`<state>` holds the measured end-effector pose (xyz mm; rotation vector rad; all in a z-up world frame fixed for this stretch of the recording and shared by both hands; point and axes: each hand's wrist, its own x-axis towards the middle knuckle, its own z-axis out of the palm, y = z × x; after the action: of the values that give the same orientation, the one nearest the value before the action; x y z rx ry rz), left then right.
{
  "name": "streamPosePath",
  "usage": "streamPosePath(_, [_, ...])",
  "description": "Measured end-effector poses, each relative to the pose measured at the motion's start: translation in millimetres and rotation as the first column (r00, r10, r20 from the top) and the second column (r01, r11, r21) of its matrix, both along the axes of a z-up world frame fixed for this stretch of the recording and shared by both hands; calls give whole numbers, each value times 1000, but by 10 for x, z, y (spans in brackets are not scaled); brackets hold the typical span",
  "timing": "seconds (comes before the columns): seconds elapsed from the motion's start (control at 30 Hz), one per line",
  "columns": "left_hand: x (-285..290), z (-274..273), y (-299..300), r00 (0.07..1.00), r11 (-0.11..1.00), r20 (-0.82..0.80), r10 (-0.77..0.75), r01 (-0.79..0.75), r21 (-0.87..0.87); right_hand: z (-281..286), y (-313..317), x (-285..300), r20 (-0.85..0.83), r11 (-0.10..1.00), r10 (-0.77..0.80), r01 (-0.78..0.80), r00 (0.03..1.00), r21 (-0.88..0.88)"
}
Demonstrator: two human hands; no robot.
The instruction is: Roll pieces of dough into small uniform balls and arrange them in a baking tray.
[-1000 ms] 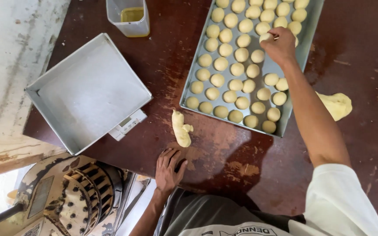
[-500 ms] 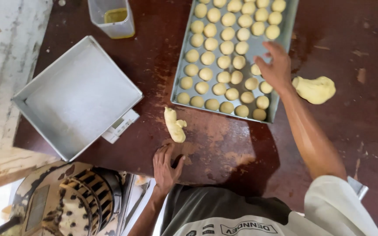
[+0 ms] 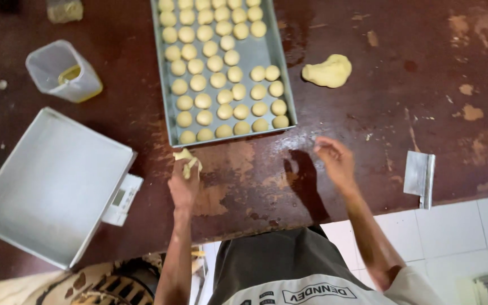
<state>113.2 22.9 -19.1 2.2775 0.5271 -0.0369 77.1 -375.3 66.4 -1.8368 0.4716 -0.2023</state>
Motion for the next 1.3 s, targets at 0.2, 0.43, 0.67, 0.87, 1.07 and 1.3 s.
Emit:
streamPosePath(0.2, [-433,401,-541,951,794,240,-193,295,-532,-43,702,-522,13,920,187,-180,982,348])
streamPosePath(0.43, [-571,859,-1277,829,427,353,-434,534,-730,-142,688,-621,158,909,249,-287,956,302])
streamPosePath(0.67, [-534,871,-1049,845,383,213,-491,429,-818,182,-34,-527,10,982,-40,37,999,183])
streamPosePath(0.87, [-510,789,-1195,894,115,213,-394,278,-954,-356,104,-459,102,835,-45,-18,994,550])
streamPosePath(1.07, [-630,811,-1551,796,240,242,-555,432,-869,75,785,-456,-114,951,264,-238,958,197])
streamPosePath(1.3, [-509,816,-1122,788,484,-3,-616,375,-791,-214,549,-577,-244,948,66,15,968,318])
